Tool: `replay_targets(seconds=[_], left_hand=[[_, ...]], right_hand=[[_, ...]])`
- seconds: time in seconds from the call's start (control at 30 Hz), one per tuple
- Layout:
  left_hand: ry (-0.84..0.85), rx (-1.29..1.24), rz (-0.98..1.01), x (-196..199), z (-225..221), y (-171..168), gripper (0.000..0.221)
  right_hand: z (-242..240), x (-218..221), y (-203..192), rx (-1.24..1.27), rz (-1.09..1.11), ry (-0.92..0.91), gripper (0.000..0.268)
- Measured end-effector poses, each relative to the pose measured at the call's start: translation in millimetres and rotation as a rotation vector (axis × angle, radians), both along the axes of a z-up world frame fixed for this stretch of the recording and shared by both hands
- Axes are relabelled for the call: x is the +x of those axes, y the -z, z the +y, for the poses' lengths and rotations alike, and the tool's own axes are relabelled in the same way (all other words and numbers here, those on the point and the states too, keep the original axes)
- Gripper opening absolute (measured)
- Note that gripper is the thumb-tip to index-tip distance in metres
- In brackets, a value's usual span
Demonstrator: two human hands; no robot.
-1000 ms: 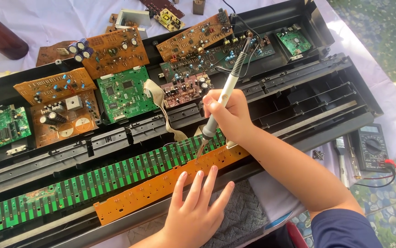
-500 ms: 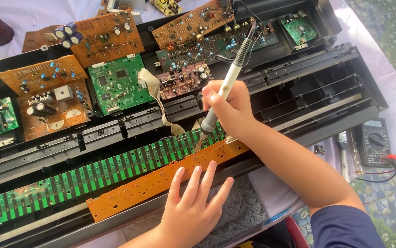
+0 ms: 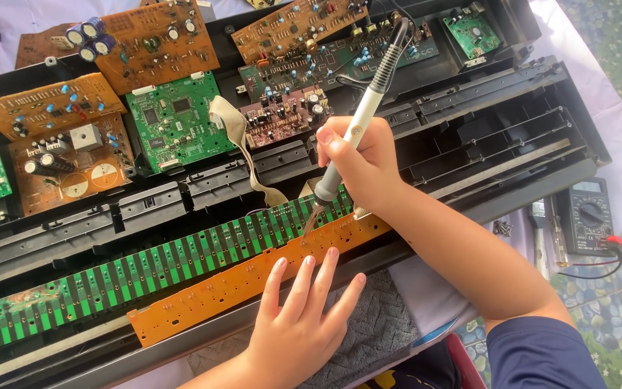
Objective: Soldering components or joints on a printed circuit board inside an electronic instrument.
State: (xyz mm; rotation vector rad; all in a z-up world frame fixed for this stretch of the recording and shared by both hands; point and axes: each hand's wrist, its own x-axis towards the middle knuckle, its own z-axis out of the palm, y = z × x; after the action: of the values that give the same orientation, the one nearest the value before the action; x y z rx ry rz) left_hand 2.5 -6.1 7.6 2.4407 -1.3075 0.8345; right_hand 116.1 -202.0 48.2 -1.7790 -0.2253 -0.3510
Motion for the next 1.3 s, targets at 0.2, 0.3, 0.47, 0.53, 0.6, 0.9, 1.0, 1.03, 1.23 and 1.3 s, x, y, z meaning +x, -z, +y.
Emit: replay_targets(seconds=[0.2, 0.3, 0.47, 0.53, 0.6, 0.9, 1.0, 1.03, 1.23, 1.3], left_hand=[[-0.006, 0.009, -0.004, -0.1, 0.5, 0.2, 0.039], [-0.011, -0.010, 0.007, -0.1, -0.6, -0.9, 0.037], [-0.006, -0.004, 0.008, 0.2, 0.5, -0.8, 0.037], [-0.011, -0.012, 0.004, 0.2, 0.1, -0.9, 0.036], [-0.004, -0.013, 0.010, 0.9, 0.2, -1.6, 0.037], [0.003, -0.007, 0.011, 1.3, 1.6, -0.7, 0.037], [0.004, -0.001, 0.016, 1.0, 2.1, -0.6, 0.038], [0.004, -0.001, 0.016, 0.6, 2.3, 0.1, 0.038], [0.001, 0.009, 0.006, 0.5, 2.7, -0.3, 0.039], [0.003, 0.011, 0.009, 0.3, 2.8, 0.6, 0.040]], right_hand=[[-0.1, 0.3, 1.8, 0.008, -0.012, 0.002, 0.042], [-0.3, -0.1, 0.5, -0.026, -0.009, 0.016, 0.042], [-0.7, -0.2, 3.0, -0.031, -0.018, 0.022, 0.042], [-0.2, 0.2, 1.8, -0.037, -0.022, 0.018, 0.043], [0.0, 0.3, 0.8, -0.024, -0.014, 0.012, 0.042], [0.3, 0.1, 1.1, -0.039, -0.007, 0.030, 0.043], [0.1, 0.5, 2.8, -0.034, 0.002, 0.041, 0.042], [0.1, 0.5, 3.2, -0.034, 0.002, 0.040, 0.042], [-0.4, 0.7, 4.2, -0.043, -0.008, 0.043, 0.043], [-0.1, 0.5, 3.9, -0.038, -0.016, 0.048, 0.044]])
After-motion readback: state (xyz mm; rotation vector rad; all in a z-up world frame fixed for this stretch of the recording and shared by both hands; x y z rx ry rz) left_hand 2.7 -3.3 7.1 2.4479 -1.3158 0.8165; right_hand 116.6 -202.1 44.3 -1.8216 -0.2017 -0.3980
